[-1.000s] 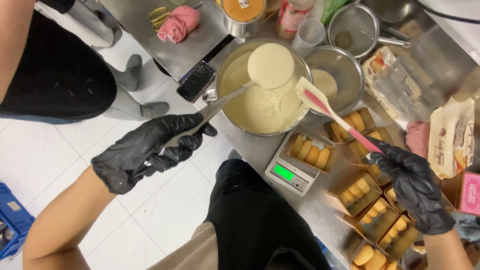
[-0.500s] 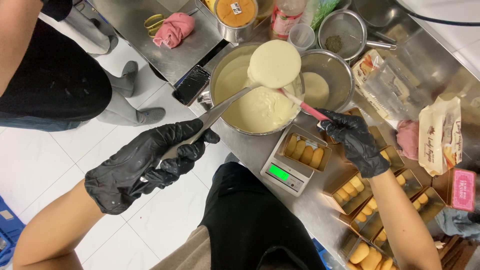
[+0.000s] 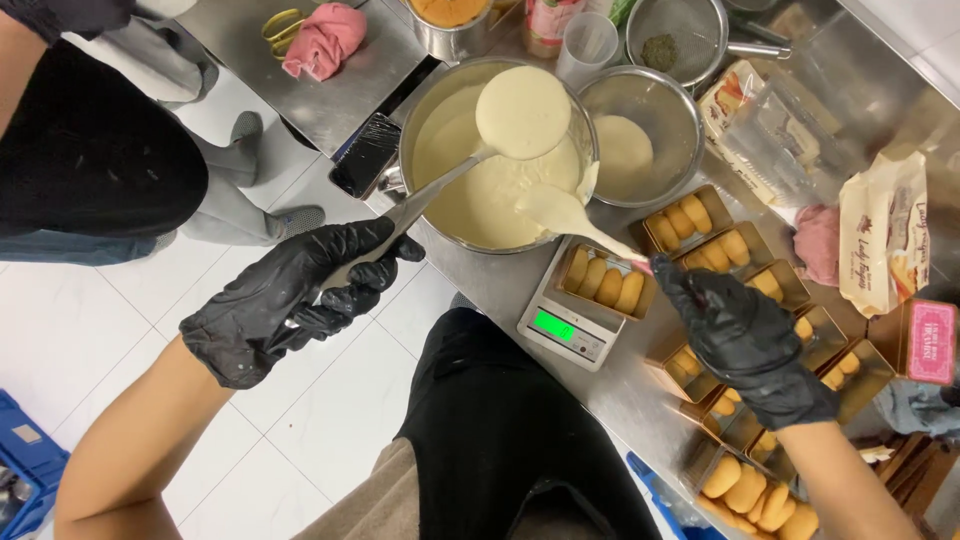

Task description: Preparing tiramisu by pouring cream batter into containers containing biscuits and weighing the product.

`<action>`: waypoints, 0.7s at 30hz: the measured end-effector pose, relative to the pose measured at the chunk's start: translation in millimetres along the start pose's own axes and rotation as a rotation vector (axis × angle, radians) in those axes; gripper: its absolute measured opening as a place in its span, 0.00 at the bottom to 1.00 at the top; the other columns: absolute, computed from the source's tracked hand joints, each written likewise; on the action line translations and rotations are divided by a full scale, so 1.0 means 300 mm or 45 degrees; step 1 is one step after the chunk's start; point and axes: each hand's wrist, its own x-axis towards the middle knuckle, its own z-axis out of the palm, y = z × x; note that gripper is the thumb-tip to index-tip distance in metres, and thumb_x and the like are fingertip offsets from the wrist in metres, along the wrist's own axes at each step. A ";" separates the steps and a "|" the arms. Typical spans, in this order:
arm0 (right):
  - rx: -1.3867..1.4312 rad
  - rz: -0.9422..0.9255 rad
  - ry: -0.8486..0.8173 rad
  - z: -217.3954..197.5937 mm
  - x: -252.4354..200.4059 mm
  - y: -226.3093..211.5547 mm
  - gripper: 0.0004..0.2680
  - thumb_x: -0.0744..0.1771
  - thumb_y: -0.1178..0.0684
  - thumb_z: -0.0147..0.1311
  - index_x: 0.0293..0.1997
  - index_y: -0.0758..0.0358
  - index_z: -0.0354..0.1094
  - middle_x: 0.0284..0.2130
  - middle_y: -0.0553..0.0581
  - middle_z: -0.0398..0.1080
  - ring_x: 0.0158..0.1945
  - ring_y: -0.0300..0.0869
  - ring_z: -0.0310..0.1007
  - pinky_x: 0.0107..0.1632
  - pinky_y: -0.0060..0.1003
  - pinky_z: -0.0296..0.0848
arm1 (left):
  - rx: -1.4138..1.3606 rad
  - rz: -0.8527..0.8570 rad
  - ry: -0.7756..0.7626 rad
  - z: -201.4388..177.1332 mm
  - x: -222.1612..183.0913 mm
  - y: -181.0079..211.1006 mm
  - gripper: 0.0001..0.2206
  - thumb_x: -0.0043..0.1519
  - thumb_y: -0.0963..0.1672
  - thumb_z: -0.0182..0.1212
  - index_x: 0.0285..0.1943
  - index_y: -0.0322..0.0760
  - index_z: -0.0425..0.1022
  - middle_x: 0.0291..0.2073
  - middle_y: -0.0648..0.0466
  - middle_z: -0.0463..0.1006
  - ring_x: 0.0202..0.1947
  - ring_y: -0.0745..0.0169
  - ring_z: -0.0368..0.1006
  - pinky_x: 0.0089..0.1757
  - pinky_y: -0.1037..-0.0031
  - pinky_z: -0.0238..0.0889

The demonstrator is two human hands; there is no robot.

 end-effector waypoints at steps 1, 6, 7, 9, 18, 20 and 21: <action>0.000 0.008 -0.001 -0.029 -0.032 0.014 0.18 0.69 0.57 0.54 0.66 0.41 0.67 0.40 0.53 0.75 0.39 0.52 0.75 0.37 0.46 0.73 | 0.004 -0.005 -0.005 -0.001 0.006 -0.003 0.19 0.69 0.48 0.48 0.57 0.26 0.72 0.22 0.62 0.65 0.12 0.83 0.56 0.11 0.91 0.46; -0.280 -0.099 -0.019 -0.113 -0.193 0.137 0.25 0.62 0.63 0.47 0.68 0.49 0.68 0.42 0.56 0.74 0.39 0.51 0.76 0.39 0.45 0.76 | 0.085 0.007 0.043 0.028 0.003 0.002 0.20 0.70 0.48 0.49 0.56 0.23 0.72 0.22 0.61 0.64 0.13 0.82 0.56 0.13 0.90 0.48; -0.280 -0.094 -0.021 -0.078 -0.223 0.198 0.25 0.62 0.63 0.47 0.68 0.49 0.68 0.42 0.56 0.74 0.39 0.51 0.76 0.39 0.45 0.76 | 0.086 0.003 0.041 0.033 0.003 0.005 0.20 0.70 0.48 0.49 0.56 0.23 0.72 0.22 0.61 0.64 0.13 0.82 0.56 0.13 0.90 0.48; 0.221 0.124 0.072 -0.007 -0.291 0.318 0.09 0.68 0.58 0.51 0.53 0.56 0.74 0.42 0.53 0.76 0.39 0.43 0.76 0.40 0.36 0.74 | 0.108 -0.075 0.013 0.043 0.004 0.010 0.18 0.68 0.49 0.49 0.53 0.28 0.72 0.20 0.63 0.63 0.11 0.81 0.55 0.11 0.89 0.47; 1.486 0.571 0.437 0.119 -0.347 0.369 0.12 0.69 0.64 0.56 0.60 0.71 0.68 0.52 0.61 0.72 0.55 0.43 0.74 0.60 0.37 0.73 | 0.246 -0.142 -0.116 0.135 -0.019 -0.010 0.19 0.67 0.49 0.48 0.52 0.28 0.74 0.18 0.61 0.64 0.10 0.79 0.56 0.11 0.86 0.46; 1.715 0.491 0.420 0.109 -0.395 0.372 0.13 0.70 0.61 0.56 0.61 0.69 0.68 0.55 0.59 0.72 0.55 0.41 0.74 0.60 0.36 0.73 | 0.180 -0.188 -0.231 0.146 0.000 -0.040 0.18 0.67 0.49 0.48 0.52 0.29 0.74 0.19 0.61 0.65 0.10 0.79 0.56 0.11 0.86 0.46; 1.942 0.395 0.400 0.102 -0.417 0.375 0.14 0.70 0.58 0.56 0.62 0.68 0.67 0.59 0.57 0.73 0.55 0.40 0.74 0.60 0.36 0.73 | 0.112 -0.226 -0.341 0.153 0.010 -0.053 0.17 0.67 0.49 0.48 0.52 0.31 0.73 0.20 0.60 0.66 0.11 0.79 0.57 0.12 0.85 0.46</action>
